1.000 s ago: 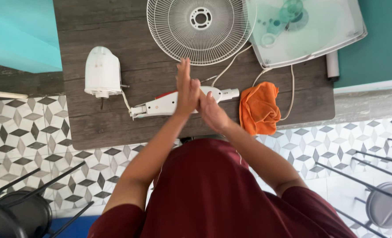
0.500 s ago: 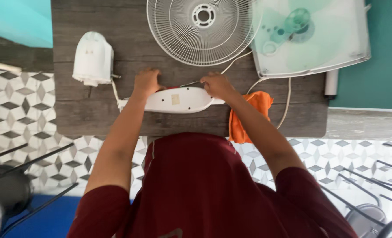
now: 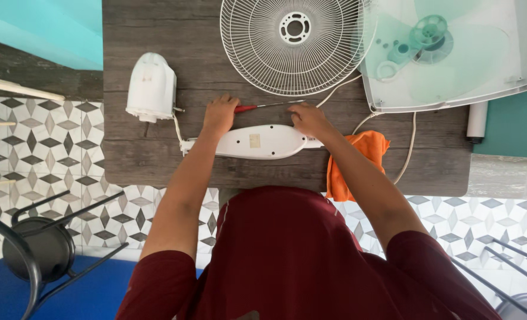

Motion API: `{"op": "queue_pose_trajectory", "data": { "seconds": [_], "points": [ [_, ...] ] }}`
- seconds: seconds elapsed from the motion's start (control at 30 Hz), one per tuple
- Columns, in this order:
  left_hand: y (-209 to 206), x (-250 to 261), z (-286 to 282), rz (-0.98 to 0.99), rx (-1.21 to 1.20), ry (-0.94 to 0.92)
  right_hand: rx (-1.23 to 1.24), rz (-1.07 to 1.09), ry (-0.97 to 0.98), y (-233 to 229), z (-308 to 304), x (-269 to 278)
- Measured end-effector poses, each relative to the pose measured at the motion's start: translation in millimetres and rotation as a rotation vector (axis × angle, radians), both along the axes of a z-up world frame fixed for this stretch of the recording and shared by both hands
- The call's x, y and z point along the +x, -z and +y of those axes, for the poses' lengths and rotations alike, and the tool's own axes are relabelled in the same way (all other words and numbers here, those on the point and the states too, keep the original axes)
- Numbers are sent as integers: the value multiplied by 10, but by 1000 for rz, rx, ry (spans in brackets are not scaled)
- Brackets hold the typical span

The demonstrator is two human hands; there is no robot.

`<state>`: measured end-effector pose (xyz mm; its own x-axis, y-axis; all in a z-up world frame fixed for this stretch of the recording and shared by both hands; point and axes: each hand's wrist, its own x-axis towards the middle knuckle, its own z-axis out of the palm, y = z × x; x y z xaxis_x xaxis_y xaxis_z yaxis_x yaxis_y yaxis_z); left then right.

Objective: The person uses a screwdriver to tighten screws on a white fan base and then attaches the fan motor housing to the base. The person handles the fan base, motor housing, and screwdriver throughout the task.

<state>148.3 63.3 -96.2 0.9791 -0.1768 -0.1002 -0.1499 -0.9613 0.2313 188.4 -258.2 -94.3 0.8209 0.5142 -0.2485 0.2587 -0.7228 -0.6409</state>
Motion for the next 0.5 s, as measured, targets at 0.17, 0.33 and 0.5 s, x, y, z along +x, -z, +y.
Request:
{"op": "queue_pose_trajectory", "data": {
  "seconds": [0.17,0.33,0.5],
  "points": [
    [154,8,22,-36,-69,51,71,31,68,-186,-22,-157],
    [133,95,-14,-58,-54,132,133,-109,113,-327,-11,-249],
    [-109,114,233,-238,-135,180,311,-97,207,-468,-6,-334]
  ]
}}
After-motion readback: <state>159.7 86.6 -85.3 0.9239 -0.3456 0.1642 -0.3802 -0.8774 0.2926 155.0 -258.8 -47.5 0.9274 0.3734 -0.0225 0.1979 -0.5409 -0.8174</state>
